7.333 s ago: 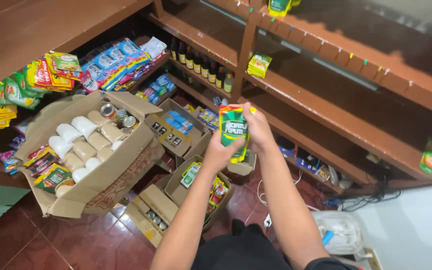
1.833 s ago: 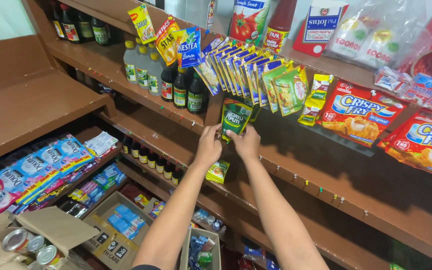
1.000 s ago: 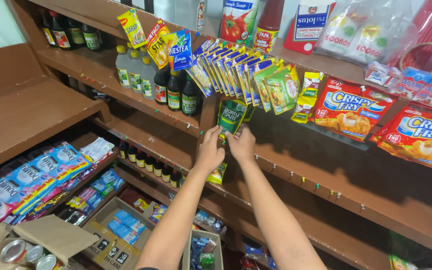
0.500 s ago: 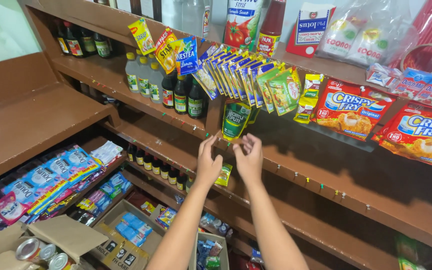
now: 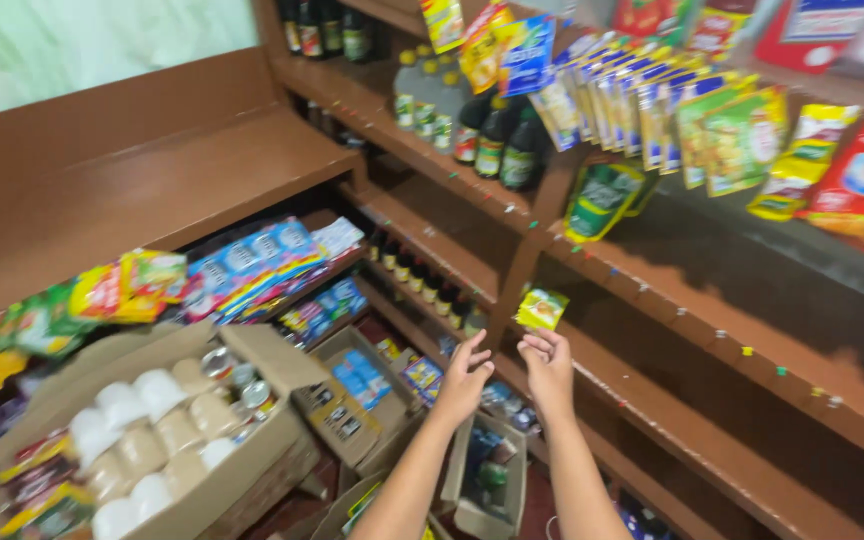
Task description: Organizing various grocery items including condiment sachets, canned goods, and bags of rice on shelves and within boxes.
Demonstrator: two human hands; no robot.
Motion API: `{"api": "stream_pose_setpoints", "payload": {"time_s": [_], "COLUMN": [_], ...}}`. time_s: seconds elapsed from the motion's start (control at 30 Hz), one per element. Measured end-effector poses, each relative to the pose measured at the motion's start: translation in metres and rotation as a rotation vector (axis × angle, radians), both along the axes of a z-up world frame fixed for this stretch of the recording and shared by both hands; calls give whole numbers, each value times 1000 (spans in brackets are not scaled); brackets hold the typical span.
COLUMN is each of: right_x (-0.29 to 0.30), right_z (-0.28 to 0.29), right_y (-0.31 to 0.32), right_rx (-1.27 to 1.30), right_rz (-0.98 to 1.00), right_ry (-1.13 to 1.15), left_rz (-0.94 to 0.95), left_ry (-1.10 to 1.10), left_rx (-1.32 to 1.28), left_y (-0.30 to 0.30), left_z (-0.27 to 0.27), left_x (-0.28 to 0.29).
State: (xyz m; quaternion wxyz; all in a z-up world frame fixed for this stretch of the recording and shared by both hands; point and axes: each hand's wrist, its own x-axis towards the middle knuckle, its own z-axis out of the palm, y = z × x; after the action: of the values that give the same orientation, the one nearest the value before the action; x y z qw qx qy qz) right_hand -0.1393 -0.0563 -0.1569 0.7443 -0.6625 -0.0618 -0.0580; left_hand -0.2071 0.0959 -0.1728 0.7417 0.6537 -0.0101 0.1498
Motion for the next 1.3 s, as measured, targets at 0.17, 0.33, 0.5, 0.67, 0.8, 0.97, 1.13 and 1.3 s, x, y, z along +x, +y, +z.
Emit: {"api": "stream_pose_setpoints", "payload": {"time_s": [0.17,0.33,0.5,0.67,0.8,0.97,1.13,1.3], "right_x": [-40,-77,-119,-140,-156,-162,-166,-185], "right_z": [-24,-33,-46,-67,-90,-92,-118,-155], "right_y": [32,59,74,79,70,47,13,-26], "right_rx": [41,26,-70,-119,-145,-144,-141,-102], "right_rz": [129,244,352,416,466,498,496,462], "right_ry": [116,212,319,382,429,496,550,653], "left_rz": [77,107,132,187,249,371,434,444], "left_ry": [-14,27,162,231,327,373,459,498], "left_rx": [-94,-166,-250,-195,-191,-207,-219,-235], "left_y": [37,59,73,82,88,92,81,57], "left_z": [-47,-82,-78,-95,-93,-95,-117,-143], "left_x": [-38,-76,-128,-168,-205,-241,-276,-314]}}
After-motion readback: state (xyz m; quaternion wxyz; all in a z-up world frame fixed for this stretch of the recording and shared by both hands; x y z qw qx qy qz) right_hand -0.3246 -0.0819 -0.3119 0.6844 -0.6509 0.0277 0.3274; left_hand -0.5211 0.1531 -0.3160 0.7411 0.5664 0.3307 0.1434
